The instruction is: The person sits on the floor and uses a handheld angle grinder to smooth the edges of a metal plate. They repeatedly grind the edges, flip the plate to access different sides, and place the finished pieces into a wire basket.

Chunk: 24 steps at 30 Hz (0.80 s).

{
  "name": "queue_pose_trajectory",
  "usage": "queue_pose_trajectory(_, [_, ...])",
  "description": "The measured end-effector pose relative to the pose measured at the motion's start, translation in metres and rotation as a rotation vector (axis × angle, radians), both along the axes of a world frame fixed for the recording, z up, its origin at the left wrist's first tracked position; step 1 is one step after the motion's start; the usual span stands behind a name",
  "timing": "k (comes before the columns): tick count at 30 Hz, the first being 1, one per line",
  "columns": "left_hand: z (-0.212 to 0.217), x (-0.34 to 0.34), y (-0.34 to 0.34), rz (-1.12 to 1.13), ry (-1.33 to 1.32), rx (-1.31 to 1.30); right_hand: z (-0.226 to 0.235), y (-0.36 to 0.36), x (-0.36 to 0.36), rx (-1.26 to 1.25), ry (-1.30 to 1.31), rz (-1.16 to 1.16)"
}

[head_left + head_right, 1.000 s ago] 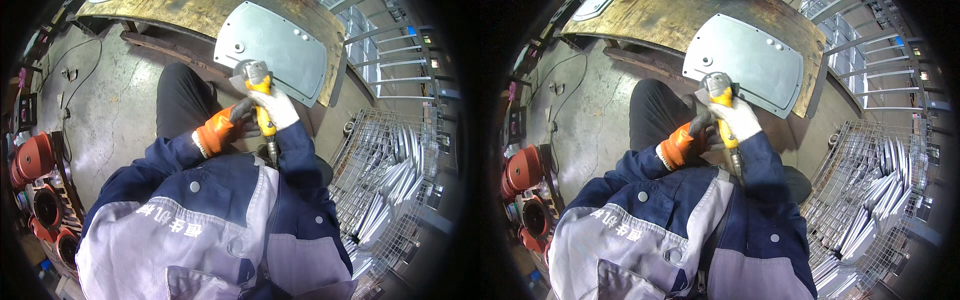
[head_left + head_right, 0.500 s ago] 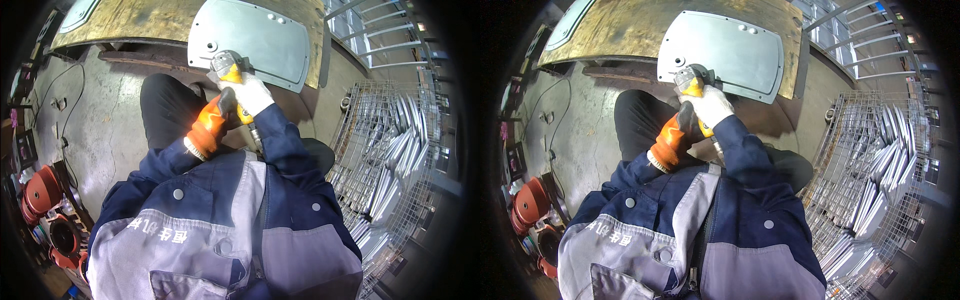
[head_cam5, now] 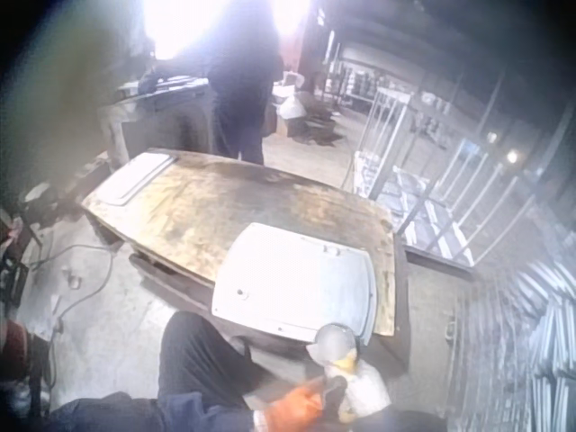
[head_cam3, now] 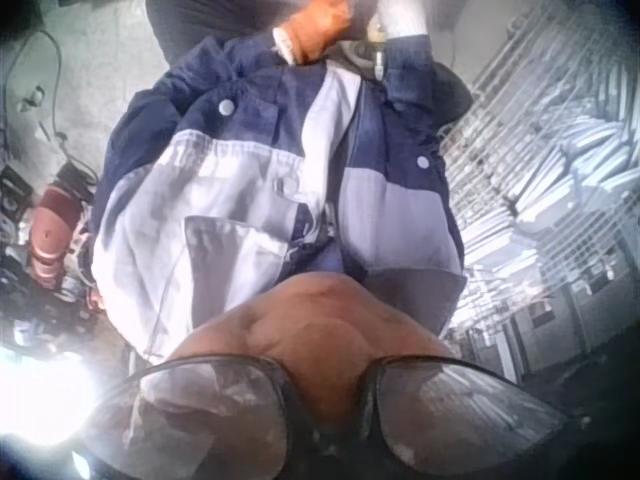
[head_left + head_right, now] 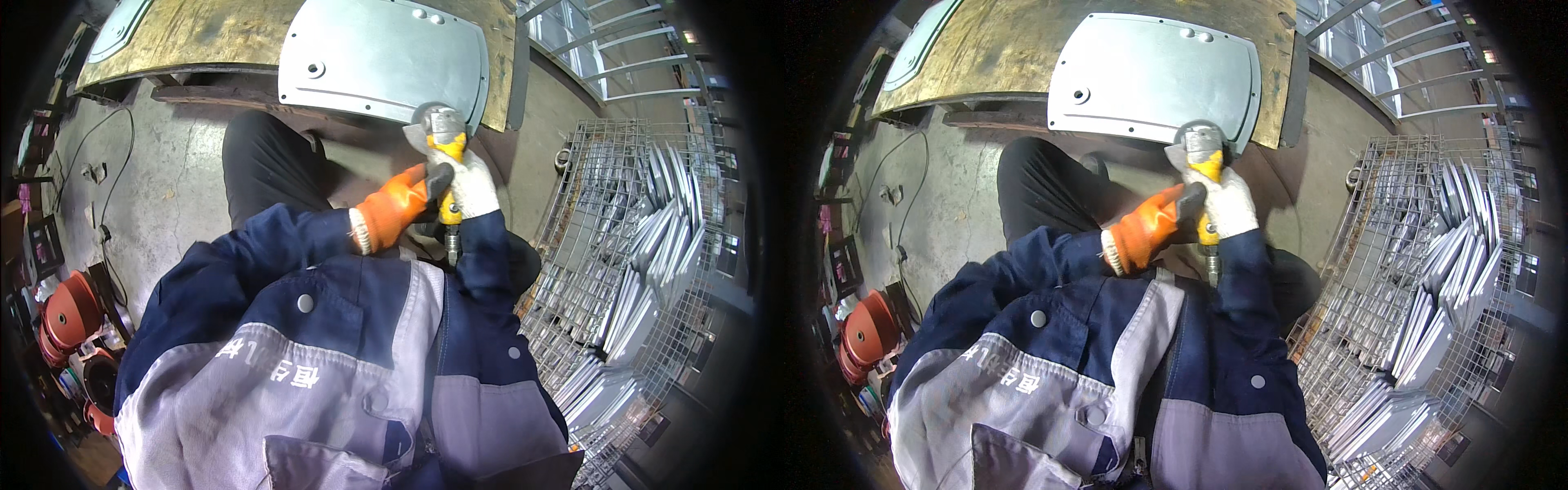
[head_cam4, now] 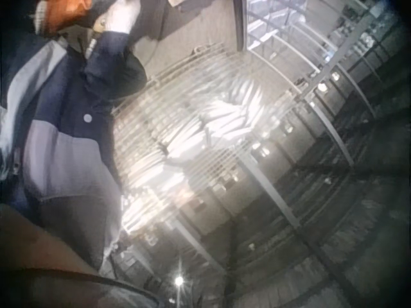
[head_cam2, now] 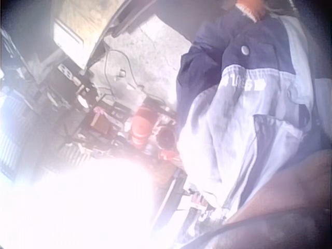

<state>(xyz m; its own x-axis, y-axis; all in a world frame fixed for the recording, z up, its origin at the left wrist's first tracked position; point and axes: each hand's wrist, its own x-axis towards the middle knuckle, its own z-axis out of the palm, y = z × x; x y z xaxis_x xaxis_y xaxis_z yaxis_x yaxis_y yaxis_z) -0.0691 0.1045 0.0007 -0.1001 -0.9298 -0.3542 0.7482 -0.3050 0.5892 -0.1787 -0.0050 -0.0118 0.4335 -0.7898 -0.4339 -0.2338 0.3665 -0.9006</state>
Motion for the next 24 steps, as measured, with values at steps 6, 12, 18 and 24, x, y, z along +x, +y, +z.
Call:
queue_pose_trajectory(6, [0.013, -0.006, -0.011, -0.191, -0.191, 0.002, 0.025, 0.001, -0.018, -0.05, 0.054, -0.073])
queue_pose_trajectory(12, [0.003, 0.03, 0.052, 0.315, -0.217, 0.103, 0.011, 0.049, 0.071, -0.332, 0.166, 0.344])
queue_pose_trajectory(18, [-0.047, 0.086, 0.082, 0.523, -0.256, 0.093, 0.009, 0.07, 0.155, -0.441, 0.357, 0.617])
queue_pose_trajectory(24, [-0.108, 0.09, 0.072, 0.52, -0.379, -0.009, 0.0, 0.071, 0.158, -0.58, 0.472, 0.615])
